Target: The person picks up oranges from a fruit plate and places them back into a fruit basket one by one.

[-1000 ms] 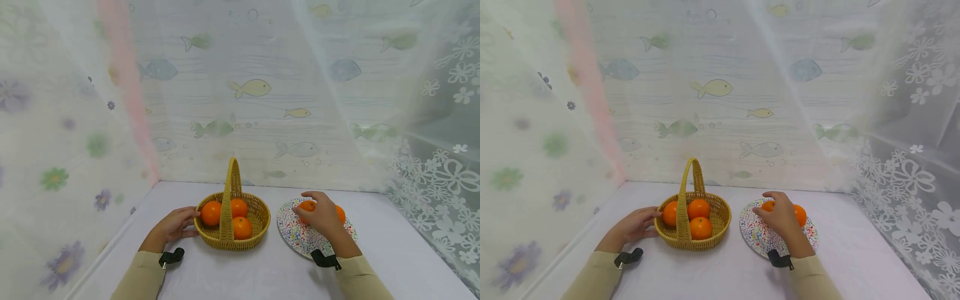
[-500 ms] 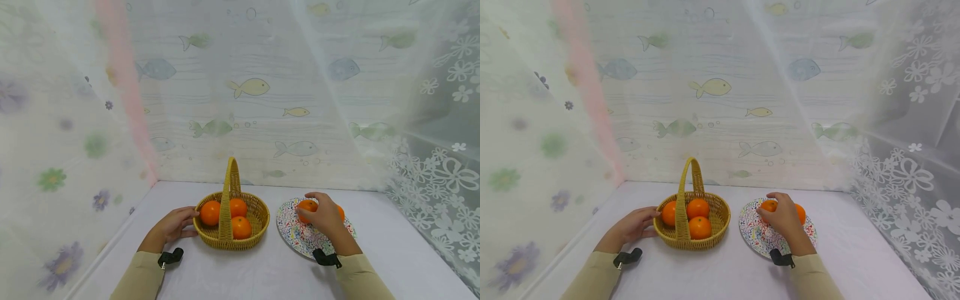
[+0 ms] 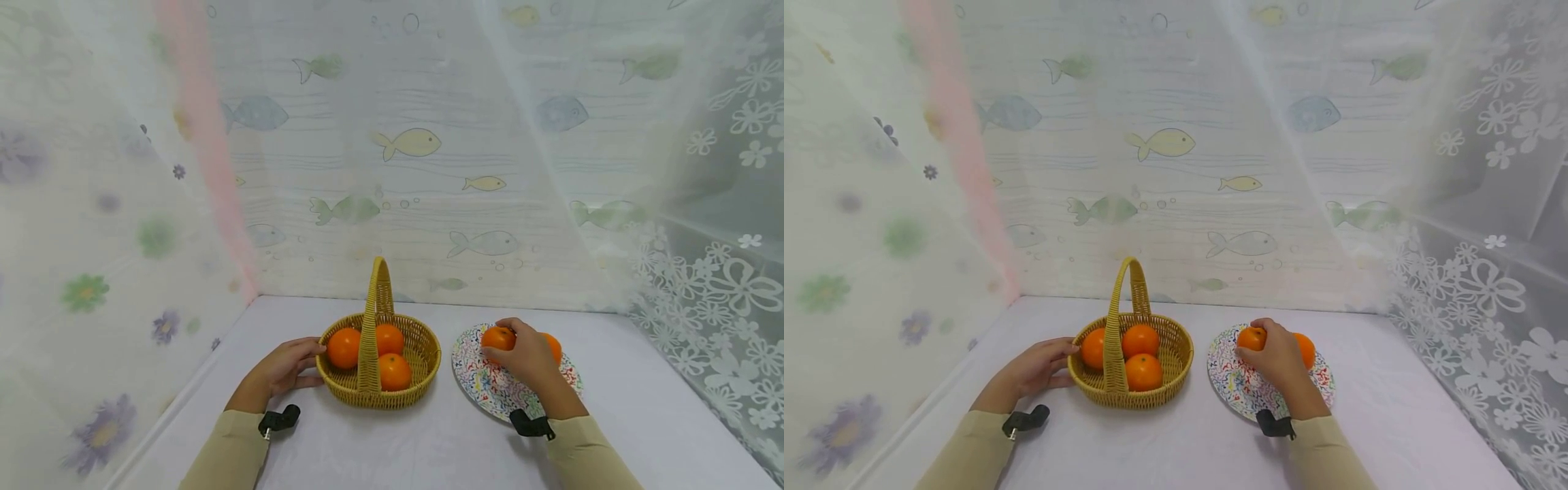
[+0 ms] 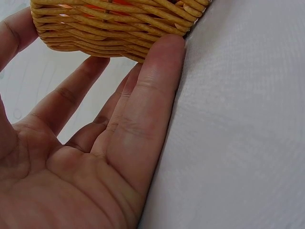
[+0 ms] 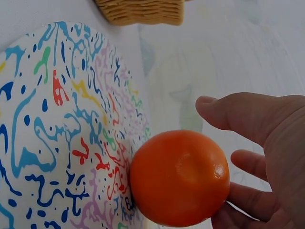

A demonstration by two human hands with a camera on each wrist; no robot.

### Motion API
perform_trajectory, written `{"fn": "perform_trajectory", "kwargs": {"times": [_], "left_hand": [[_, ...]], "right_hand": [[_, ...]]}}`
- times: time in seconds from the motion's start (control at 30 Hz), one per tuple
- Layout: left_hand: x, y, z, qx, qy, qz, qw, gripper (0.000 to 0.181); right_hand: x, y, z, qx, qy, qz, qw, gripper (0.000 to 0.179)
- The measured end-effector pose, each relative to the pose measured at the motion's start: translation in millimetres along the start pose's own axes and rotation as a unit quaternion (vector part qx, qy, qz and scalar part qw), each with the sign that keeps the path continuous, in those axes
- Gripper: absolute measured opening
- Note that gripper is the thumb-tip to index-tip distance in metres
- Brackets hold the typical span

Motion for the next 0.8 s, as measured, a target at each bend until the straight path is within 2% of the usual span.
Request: {"fn": "perform_trajectory", "kwargs": {"times": [0.33, 0.53, 0.8], "left_hand": [[-0.2, -0.5, 0.9, 0.000, -0.001, -0.003, 1.0000, 0.058], [-0.5, -1.0, 1.0, -0.001, -0.004, -0.003, 1.0000, 0.059], [-0.3, -1.7, 1.1, 0.002, -0.002, -0.002, 1.0000, 0.058]], "right_hand": [[4.8, -0.6, 3.3, -0.005, 0.006, -0.012, 0.9999, 0.070], [4.4, -0.2, 7.5, 0.003, 0.021, -0.001, 0.9998, 0.066], [5.2, 0.7, 13.2, 0.010, 0.029, 0.006, 0.9995, 0.071]]}}
Point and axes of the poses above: each hand's wrist, its own y-axis towards the middle knuckle, its own z-axis out of the palm, x = y × z, the point moved 9 cm from there along y, towards the middle knuckle, and after that the axes turned 14 degrees about -y, right-handed, at the moved point
